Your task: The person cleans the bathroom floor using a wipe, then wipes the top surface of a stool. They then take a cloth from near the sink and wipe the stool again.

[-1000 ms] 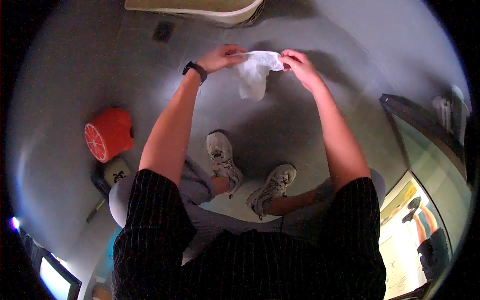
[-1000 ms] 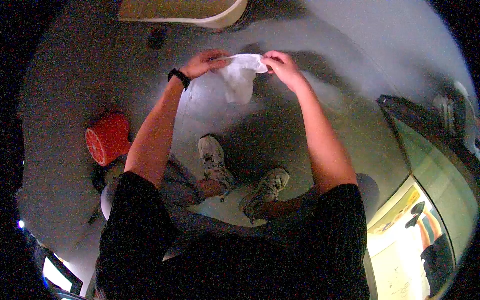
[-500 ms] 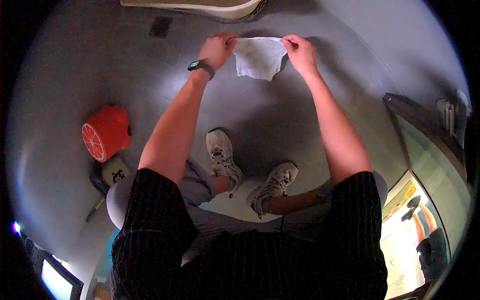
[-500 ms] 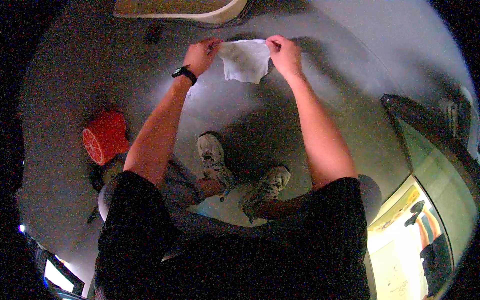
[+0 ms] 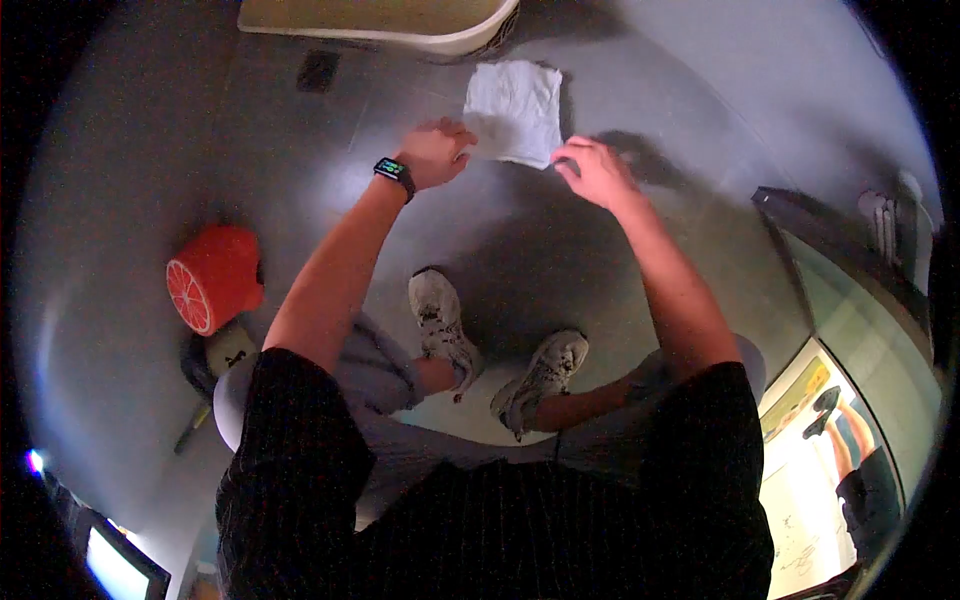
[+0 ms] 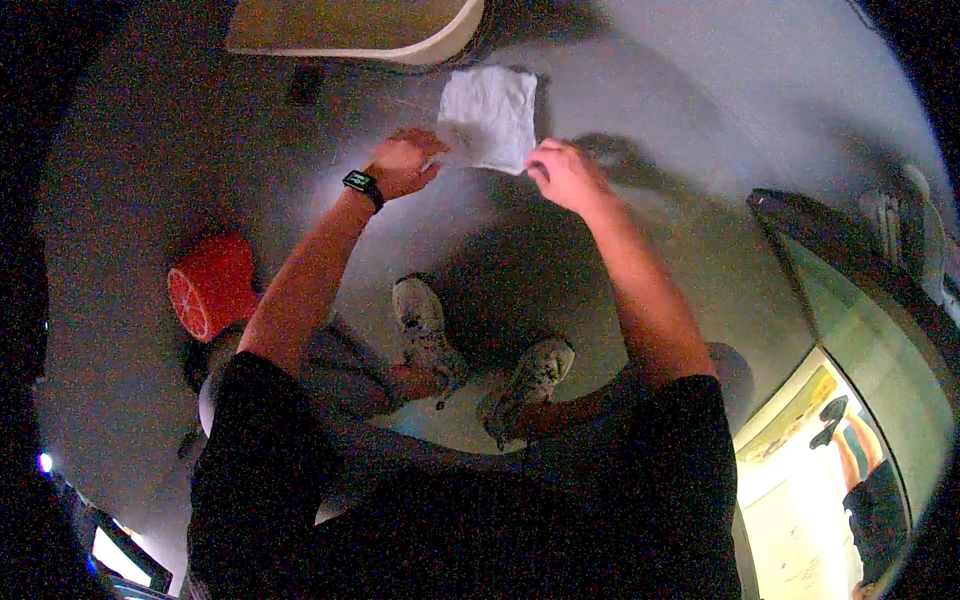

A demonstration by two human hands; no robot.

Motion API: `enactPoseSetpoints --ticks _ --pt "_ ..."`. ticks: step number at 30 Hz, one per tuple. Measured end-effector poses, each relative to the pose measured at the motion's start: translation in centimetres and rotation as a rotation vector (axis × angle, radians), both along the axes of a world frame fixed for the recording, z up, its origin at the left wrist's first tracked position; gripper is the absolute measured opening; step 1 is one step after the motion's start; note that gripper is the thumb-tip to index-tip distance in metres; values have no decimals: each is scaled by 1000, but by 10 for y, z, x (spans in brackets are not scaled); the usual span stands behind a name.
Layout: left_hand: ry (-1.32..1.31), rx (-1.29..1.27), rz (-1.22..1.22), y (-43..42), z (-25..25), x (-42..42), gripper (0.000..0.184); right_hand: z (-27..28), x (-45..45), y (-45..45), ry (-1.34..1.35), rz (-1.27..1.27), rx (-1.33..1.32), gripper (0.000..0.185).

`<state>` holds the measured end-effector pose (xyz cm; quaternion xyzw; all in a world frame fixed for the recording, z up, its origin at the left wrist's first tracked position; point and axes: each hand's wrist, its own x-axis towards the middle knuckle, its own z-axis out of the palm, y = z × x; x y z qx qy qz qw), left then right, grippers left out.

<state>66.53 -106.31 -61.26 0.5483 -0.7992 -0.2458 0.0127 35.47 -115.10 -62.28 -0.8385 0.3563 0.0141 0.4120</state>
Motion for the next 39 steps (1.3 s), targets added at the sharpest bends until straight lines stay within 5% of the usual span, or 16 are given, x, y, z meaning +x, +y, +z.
enactPoseSetpoints --ticks 2,4,12,15,20,22,27,29,35,39 --pt "-192 339 58 5 -6 -13 27 -13 -7 14 137 38 68 22" --pt "-189 309 83 2 -13 -23 30 -22 -9 27 143 -158 -48 31" --pt "-29 79 133 -22 -64 -67 63 -46 46 25 31 -135 -364 64" --pt "-68 78 218 -16 -83 -73 75 -62 50 26 227 -90 -355 73" --pt "-133 18 231 -6 -67 -87 74 -70 32 37 234 -51 -476 73" --pt "-163 -6 230 -9 -60 -90 74 -52 25 37 85 -114 -315 69" --pt "-102 172 355 -15 -38 -114 61 -48 -38 63 50 -319 -338 71" --pt "-53 195 368 -17 -79 -120 67 -45 -64 84 238 -501 -219 87" --pt "-107 118 477 -23 -69 -137 85 -32 -62 78 358 -353 -202 118" --pt "-114 143 439 -15 -72 -124 90 -34 -19 55 434 -342 -167 87"
